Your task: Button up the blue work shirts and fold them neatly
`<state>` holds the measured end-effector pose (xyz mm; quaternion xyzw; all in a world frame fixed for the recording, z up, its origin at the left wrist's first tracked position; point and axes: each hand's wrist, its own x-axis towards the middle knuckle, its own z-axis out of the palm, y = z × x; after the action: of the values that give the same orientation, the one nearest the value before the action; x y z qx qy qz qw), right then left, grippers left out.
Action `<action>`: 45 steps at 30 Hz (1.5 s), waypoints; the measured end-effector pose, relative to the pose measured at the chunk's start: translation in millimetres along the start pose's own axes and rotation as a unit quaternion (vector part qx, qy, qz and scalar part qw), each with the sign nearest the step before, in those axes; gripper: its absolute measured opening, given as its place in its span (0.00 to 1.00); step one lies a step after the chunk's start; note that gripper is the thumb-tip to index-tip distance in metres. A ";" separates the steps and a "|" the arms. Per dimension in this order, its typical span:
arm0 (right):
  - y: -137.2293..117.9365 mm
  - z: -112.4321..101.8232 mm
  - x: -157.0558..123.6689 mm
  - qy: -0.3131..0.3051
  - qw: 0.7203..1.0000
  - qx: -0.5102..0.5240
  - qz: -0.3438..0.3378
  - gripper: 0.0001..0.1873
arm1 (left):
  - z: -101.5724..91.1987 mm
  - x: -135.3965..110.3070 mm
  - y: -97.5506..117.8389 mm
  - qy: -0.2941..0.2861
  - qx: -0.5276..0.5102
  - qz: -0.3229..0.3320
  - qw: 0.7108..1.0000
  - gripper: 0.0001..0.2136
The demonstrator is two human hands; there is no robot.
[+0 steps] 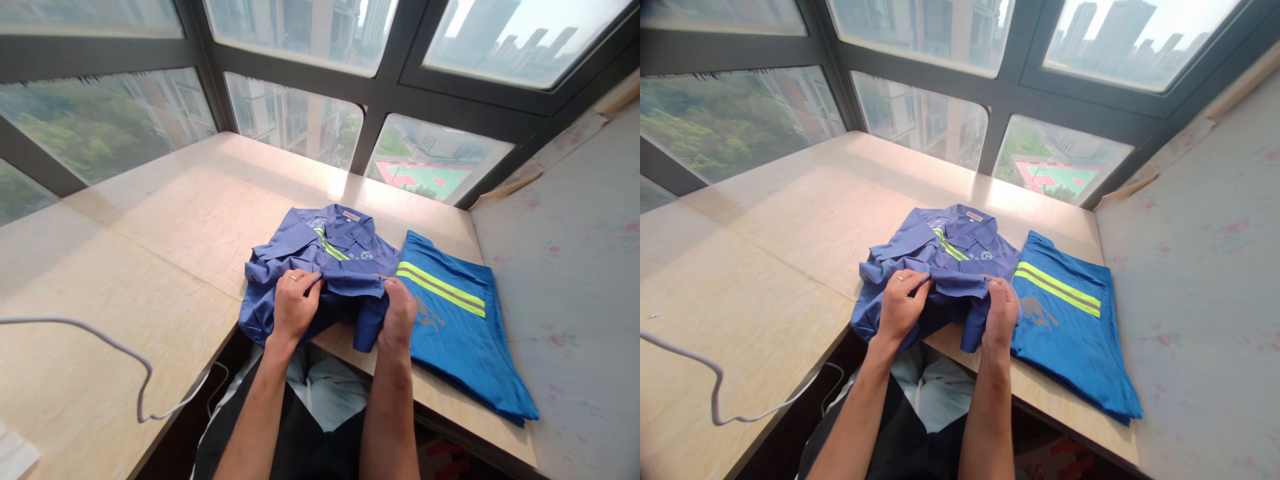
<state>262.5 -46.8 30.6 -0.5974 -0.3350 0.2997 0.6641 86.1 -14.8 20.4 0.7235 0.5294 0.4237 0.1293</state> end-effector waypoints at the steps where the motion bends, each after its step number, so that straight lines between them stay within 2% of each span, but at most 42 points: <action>1: -0.3 -2.2 1.4 0.022 0.999 -0.046 -0.021 0.10 | -0.8 0.3 1.3 0.006 -0.001 0.008 1.000 0.07; 3: -7.1 -6.9 0.1 0.042 0.984 -0.141 -0.105 0.11 | -1.7 0.6 3.4 0.020 0.001 0.017 1.000 0.06; 5: -21.0 -9.3 -6.4 0.032 0.954 -0.206 -0.217 0.13 | -1.7 0.6 5.6 0.030 0.010 0.020 0.999 0.06; 8: -42.9 -2.7 -20.3 -0.069 0.910 -0.230 -0.337 0.17 | -1.4 -0.1 11.1 0.027 0.026 0.022 0.999 0.06; 10: -48.9 8.4 -27.3 -0.161 0.889 -0.233 -0.361 0.19 | -1.9 -0.9 16.1 0.018 0.030 0.025 0.999 0.07; 12: -45.1 20.5 -29.7 -0.207 0.881 -0.243 -0.349 0.19 | -3.3 -1.5 20.6 0.001 0.022 0.029 0.999 0.07; 15: -28.2 30.8 -25.0 -0.190 0.900 -0.247 -0.304 0.16 | -6.0 -1.4 23.6 -0.030 -0.003 0.037 0.999 0.09; 21: -4.9 21.0 -11.3 -0.198 0.925 -0.195 -0.260 0.11 | -6.9 -0.1 20.4 -0.043 -0.053 0.016 0.998 0.11; 26: -0.8 17.0 -8.3 -0.205 0.926 -0.195 -0.251 0.09 | -5.5 0.3 21.3 -0.038 -0.097 -0.011 0.994 0.10; 31: -1.8 20.2 -9.2 -0.202 0.925 -0.185 -0.265 0.09 | -3.0 1.5 21.8 -0.024 -0.147 -0.048 0.988 0.11; 38: -7.7 26.5 -13.9 -0.201 0.930 -0.186 -0.244 0.07 | 1.2 2.4 19.0 -0.012 -0.190 -0.070 0.979 0.09; 40: -7.1 28.3 -13.9 -0.180 0.933 -0.201 -0.236 0.08 | -0.1 2.9 19.4 -0.001 -0.204 -0.072 0.976 0.09; 45: 0.5 23.6 -8.7 -0.062 0.953 -0.246 -0.164 0.10 | -9.1 5.6 13.5 0.063 -0.251 -0.112 0.959 0.07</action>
<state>238.4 -39.7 30.8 -0.6591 -0.5323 0.1315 0.5147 88.6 -17.7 37.2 0.5757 0.4902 0.5710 0.3197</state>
